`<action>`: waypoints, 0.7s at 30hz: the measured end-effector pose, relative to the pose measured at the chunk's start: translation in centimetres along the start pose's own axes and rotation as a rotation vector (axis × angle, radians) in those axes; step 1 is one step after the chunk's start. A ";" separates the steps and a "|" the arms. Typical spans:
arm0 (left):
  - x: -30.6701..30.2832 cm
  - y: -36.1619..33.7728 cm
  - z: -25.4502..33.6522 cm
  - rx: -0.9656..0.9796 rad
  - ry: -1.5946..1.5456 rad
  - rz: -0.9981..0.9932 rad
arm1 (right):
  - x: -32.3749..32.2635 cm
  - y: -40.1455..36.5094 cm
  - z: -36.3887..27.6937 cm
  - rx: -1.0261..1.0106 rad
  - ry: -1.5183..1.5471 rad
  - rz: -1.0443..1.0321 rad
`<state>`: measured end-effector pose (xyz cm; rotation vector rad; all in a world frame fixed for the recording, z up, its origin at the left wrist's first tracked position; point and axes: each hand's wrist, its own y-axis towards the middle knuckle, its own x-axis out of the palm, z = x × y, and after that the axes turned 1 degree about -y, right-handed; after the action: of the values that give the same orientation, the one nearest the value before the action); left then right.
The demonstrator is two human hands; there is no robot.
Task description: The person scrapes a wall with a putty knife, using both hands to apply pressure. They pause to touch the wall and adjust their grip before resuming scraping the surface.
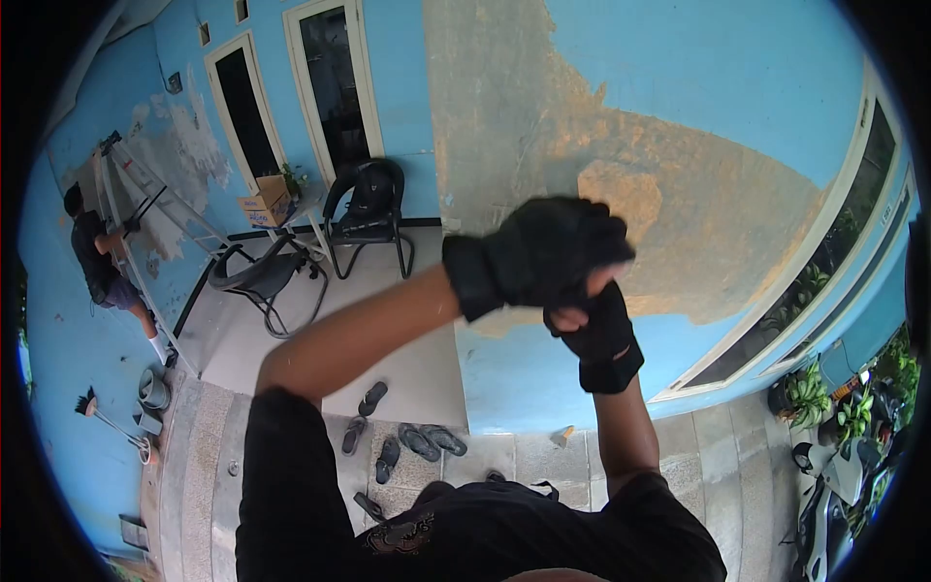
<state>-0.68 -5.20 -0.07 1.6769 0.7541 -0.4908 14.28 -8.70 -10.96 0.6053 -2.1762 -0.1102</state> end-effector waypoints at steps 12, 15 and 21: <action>-2.1 5.9 -8.0 -0.101 0.050 -0.199 | 4.5 5.7 -4.2 0.215 0.512 -0.261; -1.9 6.8 -9.4 -0.041 0.086 -0.194 | 4.2 6.4 -4.9 0.199 0.489 -0.238; -1.5 6.4 -9.5 -0.096 0.059 -0.226 | 4.7 6.2 -4.5 0.200 0.575 -0.218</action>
<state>2.13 2.95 7.66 1.5304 1.0020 -0.5545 12.91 -4.85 -2.99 0.8665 -1.5712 0.1534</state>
